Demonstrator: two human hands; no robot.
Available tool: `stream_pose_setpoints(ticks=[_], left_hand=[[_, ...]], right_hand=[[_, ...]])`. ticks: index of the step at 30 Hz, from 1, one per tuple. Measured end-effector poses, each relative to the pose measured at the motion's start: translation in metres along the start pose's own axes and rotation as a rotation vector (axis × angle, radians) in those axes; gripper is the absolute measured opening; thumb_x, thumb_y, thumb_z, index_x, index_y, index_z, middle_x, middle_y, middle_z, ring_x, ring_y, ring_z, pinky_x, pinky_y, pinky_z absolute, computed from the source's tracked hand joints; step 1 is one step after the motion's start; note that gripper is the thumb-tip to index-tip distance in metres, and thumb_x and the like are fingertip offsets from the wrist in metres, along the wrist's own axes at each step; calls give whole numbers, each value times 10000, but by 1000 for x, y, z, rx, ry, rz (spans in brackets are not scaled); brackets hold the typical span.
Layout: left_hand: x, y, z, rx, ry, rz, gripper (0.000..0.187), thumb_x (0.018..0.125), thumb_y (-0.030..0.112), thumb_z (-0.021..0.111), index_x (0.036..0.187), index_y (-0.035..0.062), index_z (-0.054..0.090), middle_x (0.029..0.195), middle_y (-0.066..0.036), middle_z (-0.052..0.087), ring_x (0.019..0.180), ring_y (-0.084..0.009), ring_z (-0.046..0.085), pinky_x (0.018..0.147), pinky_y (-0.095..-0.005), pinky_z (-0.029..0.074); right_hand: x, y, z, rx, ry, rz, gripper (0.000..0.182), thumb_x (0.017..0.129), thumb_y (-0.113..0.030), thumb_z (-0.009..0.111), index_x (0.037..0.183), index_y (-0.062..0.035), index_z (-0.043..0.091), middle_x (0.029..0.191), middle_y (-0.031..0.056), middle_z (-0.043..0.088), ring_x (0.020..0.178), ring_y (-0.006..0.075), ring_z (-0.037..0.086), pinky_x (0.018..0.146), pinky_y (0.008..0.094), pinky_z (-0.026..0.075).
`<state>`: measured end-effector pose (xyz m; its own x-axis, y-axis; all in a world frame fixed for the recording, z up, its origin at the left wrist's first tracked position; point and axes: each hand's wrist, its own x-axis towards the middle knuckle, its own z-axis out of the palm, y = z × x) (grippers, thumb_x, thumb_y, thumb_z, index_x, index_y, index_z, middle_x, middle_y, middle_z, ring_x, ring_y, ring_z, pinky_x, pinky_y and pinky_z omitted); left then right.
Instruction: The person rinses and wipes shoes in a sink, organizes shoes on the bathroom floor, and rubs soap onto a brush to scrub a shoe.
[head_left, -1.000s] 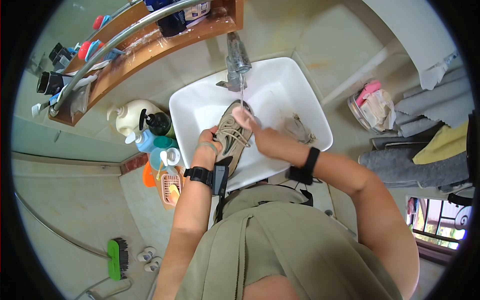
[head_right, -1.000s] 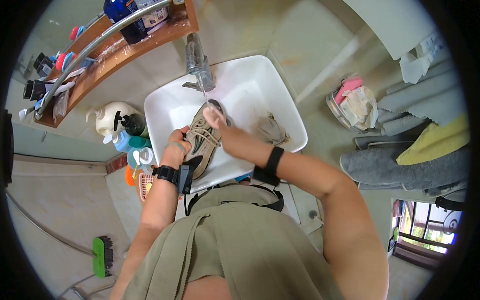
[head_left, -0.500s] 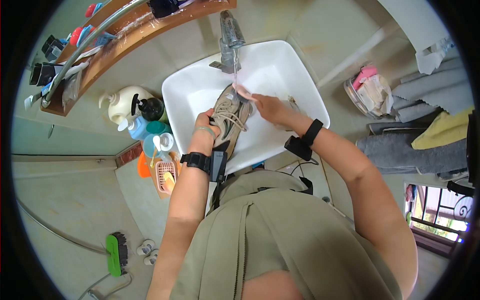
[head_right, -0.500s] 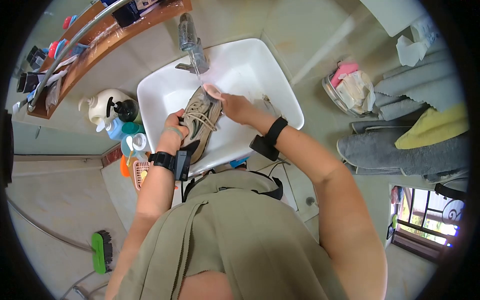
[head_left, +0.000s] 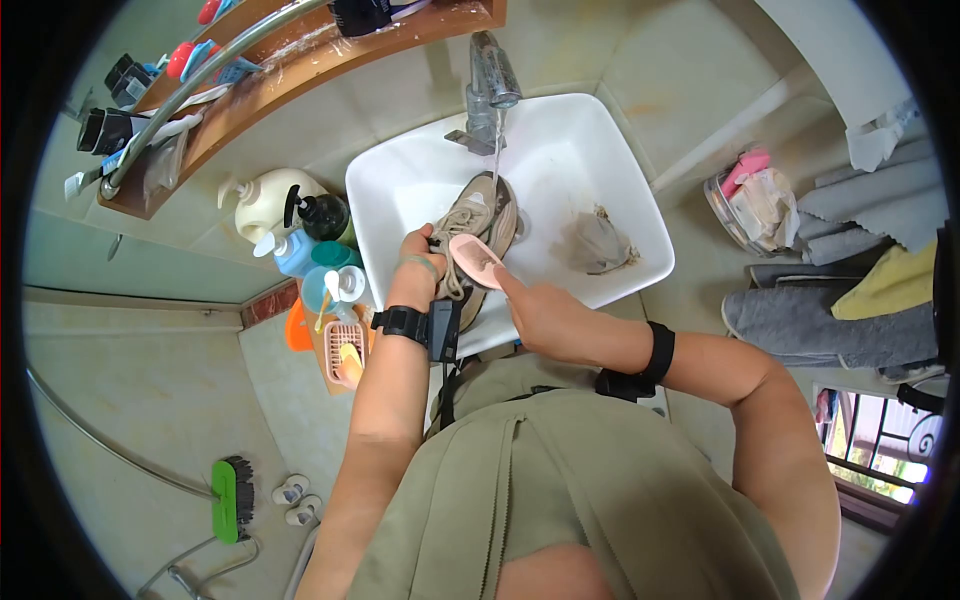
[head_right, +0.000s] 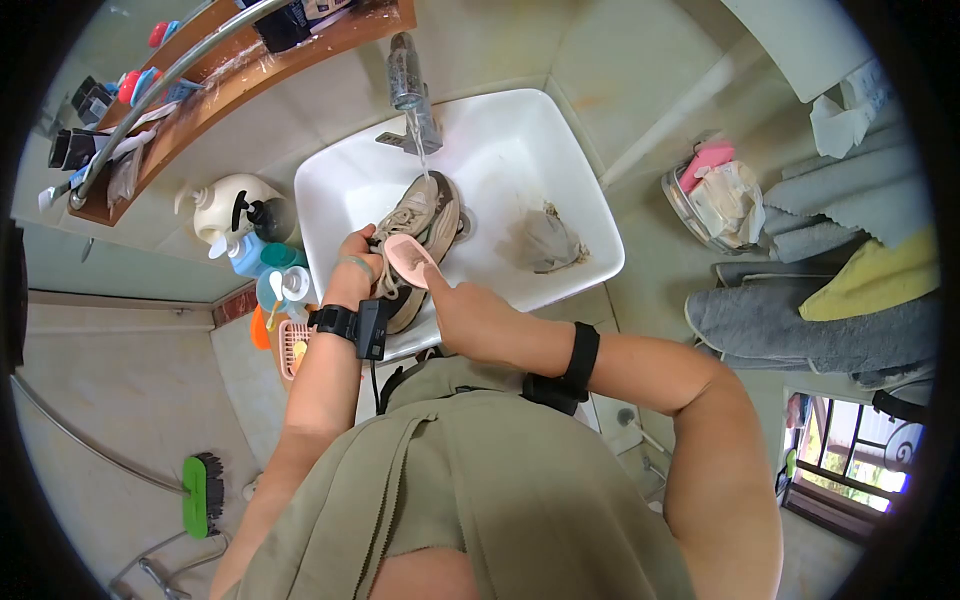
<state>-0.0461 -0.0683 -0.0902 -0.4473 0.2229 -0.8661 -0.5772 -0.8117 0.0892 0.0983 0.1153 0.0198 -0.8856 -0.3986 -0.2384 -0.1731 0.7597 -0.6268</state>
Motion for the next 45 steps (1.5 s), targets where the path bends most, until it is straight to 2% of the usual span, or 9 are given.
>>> stream_pose_setpoints(ticks=[9, 12, 19, 27, 29, 31, 34, 40, 45], left_hand=[[-14, -9, 3, 12, 24, 59, 341, 979, 170, 399, 1201, -71, 495, 1223, -212, 567, 1113, -362, 561, 991, -493, 436], [-11, -4, 1, 43, 34, 72, 339, 977, 163, 399, 1207, -69, 492, 1228, -211, 564, 1119, -359, 557, 998, -489, 430], [-13, -33, 7, 132, -173, 48, 321, 962, 134, 426, 1205, -63, 499, 1226, -205, 565, 1102, -351, 565, 1012, -486, 417], [4, -70, -2, 384, -319, 258, 283, 829, -78, 554, 1112, -76, 546, 1063, -180, 624, 919, -294, 646, 809, -362, 560], [7, -76, 0, 412, -272, 268, 269, 821, -84, 564, 1089, -73, 557, 1022, -165, 626, 873, -267, 647, 741, -352, 562], [-16, -83, 11, 602, -131, 337, 309, 765, -70, 626, 1071, -69, 578, 1024, -124, 626, 899, -244, 635, 740, -325, 523], [-12, -85, 2, 646, -75, 312, 322, 757, -69, 630, 1072, -93, 570, 1010, -127, 627, 892, -245, 632, 720, -326, 509], [-30, -82, 20, 747, -227, 402, 296, 812, -124, 543, 1097, -51, 562, 997, -140, 628, 856, -239, 630, 684, -321, 521], [-19, -75, 12, 733, -137, 420, 338, 819, -125, 537, 1146, -43, 546, 1053, -160, 611, 922, -269, 626, 759, -357, 543]], right_hand=[[44, 42, -16, -117, 180, 198, 546, 858, -60, 410, 1392, -14, 305, 720, 282, 606, 611, 430, 595, 553, 517, 464], [15, 2, -10, -152, -146, 119, 509, 878, -77, 361, 1385, -47, 321, 752, 286, 617, 664, 445, 617, 603, 524, 489], [65, 91, -33, -265, 194, 180, 498, 881, -55, 409, 1375, -73, 350, 789, 280, 628, 703, 444, 620, 660, 521, 482], [60, 92, -41, -139, 316, 180, 472, 919, -103, 375, 1390, -85, 347, 820, 304, 624, 730, 445, 620, 693, 508, 498], [66, 60, -29, -54, 235, 428, 510, 900, -105, 391, 1407, -92, 335, 831, 327, 611, 724, 439, 622, 687, 509, 494], [67, 57, 3, -48, 233, -276, 562, 866, -86, 421, 1419, -110, 326, 863, 327, 620, 733, 430, 635, 672, 516, 499], [44, -1, -29, -98, 47, 57, 599, 835, -64, 450, 1418, -124, 328, 860, 308, 629, 729, 419, 642, 644, 515, 505], [47, 75, -56, -280, 168, 303, 584, 854, -67, 442, 1421, -118, 311, 777, 245, 638, 703, 403, 644, 605, 497, 506], [52, 20, -26, -230, 118, 16, 568, 860, -69, 455, 1410, -109, 317, 793, 224, 655, 734, 402, 653, 642, 488, 525]])
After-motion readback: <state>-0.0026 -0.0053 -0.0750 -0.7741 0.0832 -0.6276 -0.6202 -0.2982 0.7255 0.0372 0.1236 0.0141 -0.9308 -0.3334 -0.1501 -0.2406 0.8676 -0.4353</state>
